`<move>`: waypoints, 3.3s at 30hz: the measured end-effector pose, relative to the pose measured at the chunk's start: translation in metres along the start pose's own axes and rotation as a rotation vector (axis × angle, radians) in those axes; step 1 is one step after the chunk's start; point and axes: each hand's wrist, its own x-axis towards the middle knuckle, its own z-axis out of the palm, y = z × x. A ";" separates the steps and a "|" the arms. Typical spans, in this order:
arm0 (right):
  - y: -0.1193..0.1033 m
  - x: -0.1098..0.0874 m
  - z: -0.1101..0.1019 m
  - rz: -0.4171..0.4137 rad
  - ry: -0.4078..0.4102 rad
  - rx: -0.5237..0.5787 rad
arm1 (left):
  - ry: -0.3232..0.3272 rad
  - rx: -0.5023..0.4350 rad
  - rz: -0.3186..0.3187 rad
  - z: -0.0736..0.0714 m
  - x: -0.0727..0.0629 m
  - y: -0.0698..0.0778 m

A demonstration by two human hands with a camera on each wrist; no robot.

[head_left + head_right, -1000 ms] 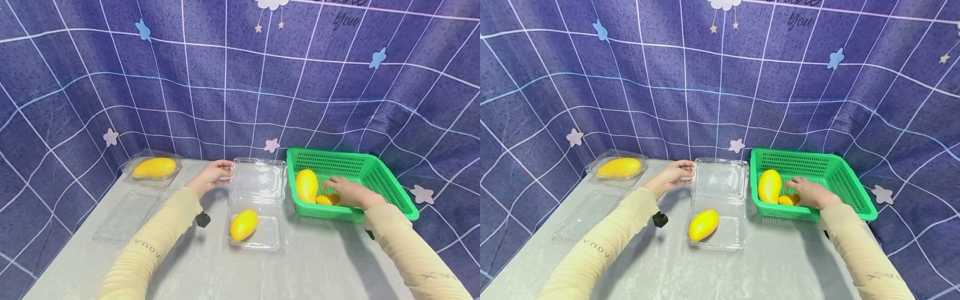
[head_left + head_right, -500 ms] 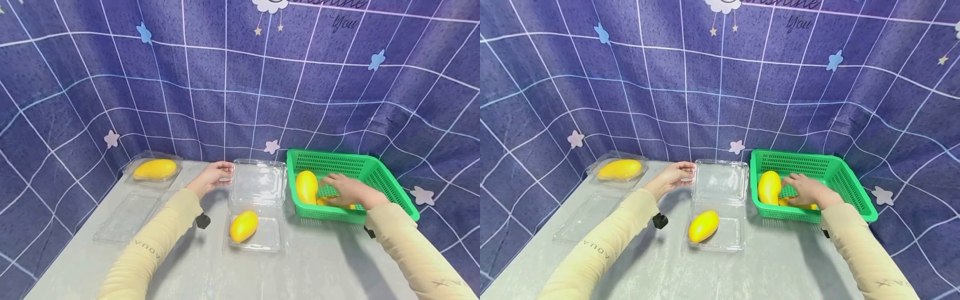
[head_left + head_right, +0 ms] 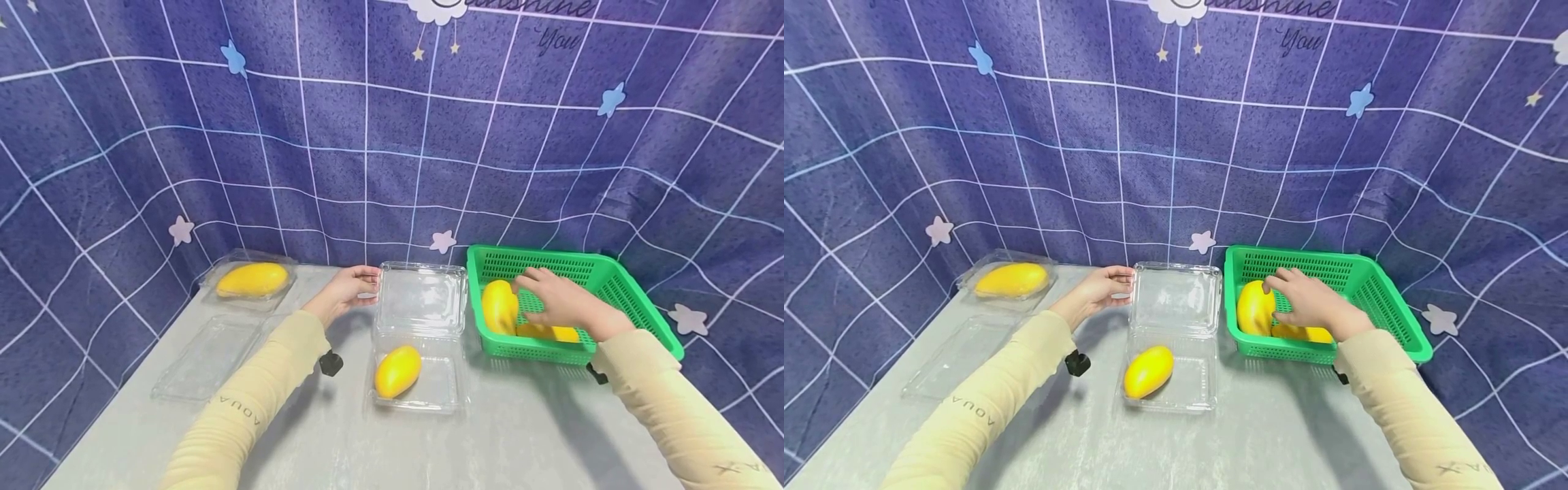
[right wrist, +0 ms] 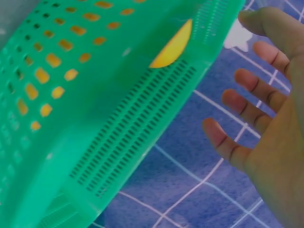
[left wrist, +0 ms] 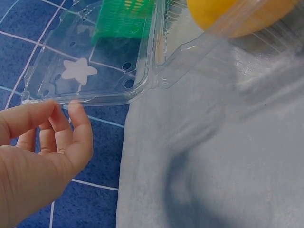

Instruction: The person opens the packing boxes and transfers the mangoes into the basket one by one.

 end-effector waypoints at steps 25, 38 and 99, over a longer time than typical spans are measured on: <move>-0.053 0.027 -0.020 -0.136 0.152 -0.010 | -0.008 -0.001 0.001 0.001 0.001 0.001; -0.084 0.036 -0.010 -0.217 0.223 0.038 | -0.004 0.005 0.004 0.001 0.001 0.001; -0.156 0.068 0.104 -0.619 0.112 0.036 | -0.010 -0.021 0.003 -0.001 0.002 -0.002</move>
